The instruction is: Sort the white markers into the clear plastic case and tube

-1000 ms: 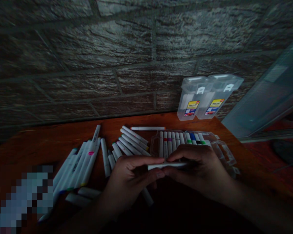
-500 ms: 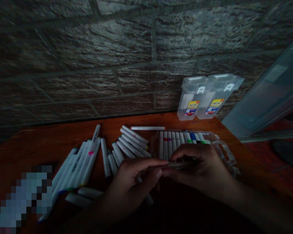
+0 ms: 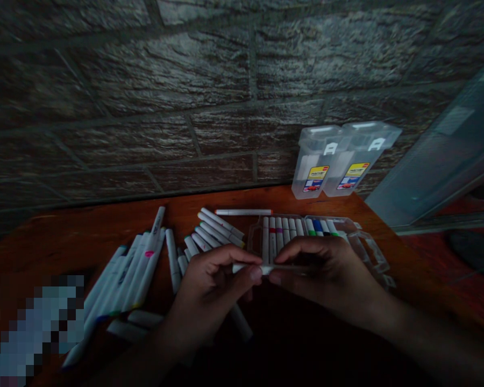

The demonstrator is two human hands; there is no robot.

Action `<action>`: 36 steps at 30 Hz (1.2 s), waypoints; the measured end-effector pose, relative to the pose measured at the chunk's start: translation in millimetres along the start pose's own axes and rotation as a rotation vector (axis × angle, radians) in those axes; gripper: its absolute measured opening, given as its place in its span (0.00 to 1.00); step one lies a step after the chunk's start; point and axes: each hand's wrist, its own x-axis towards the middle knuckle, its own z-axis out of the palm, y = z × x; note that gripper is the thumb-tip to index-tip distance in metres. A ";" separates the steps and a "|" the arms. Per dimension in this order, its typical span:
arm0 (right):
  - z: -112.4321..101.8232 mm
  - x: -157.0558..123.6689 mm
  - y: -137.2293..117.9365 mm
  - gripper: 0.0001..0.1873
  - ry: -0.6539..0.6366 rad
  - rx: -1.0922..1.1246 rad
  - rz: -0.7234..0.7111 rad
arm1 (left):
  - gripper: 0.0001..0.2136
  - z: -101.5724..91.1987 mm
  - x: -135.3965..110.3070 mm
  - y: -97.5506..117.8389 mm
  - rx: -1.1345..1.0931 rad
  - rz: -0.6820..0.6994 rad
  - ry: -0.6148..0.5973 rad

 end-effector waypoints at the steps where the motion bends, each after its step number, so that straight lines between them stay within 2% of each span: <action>1: -0.1 0.0 -0.5 0.04 0.004 -0.001 -0.003 | 0.02 0.0 0.3 0.9 -0.008 -0.012 0.007; 8: -1.8 0.2 -2.6 0.03 0.013 0.067 0.005 | 0.07 0.2 1.0 4.7 -0.026 -0.046 0.063; 14: -4.0 4.2 -6.2 0.05 0.023 0.140 0.014 | 0.10 -2.9 4.0 0.1 -0.131 -0.043 0.102; 18: -5.1 5.5 -10.9 0.04 0.041 0.176 0.024 | 0.09 -4.8 5.7 -4.0 -0.253 -0.028 0.119; 24: -5.5 7.8 -13.4 0.08 0.045 0.221 0.014 | 0.08 -4.0 7.4 0.8 -0.360 -0.048 0.175; 30: -7.2 6.1 -12.7 0.07 0.034 0.299 0.087 | 0.08 -3.3 9.4 1.6 -0.445 -0.046 0.187; 36: -8.0 3.7 -11.1 0.11 -0.029 0.383 0.117 | 0.07 -4.8 10.3 0.5 -0.485 -0.058 0.203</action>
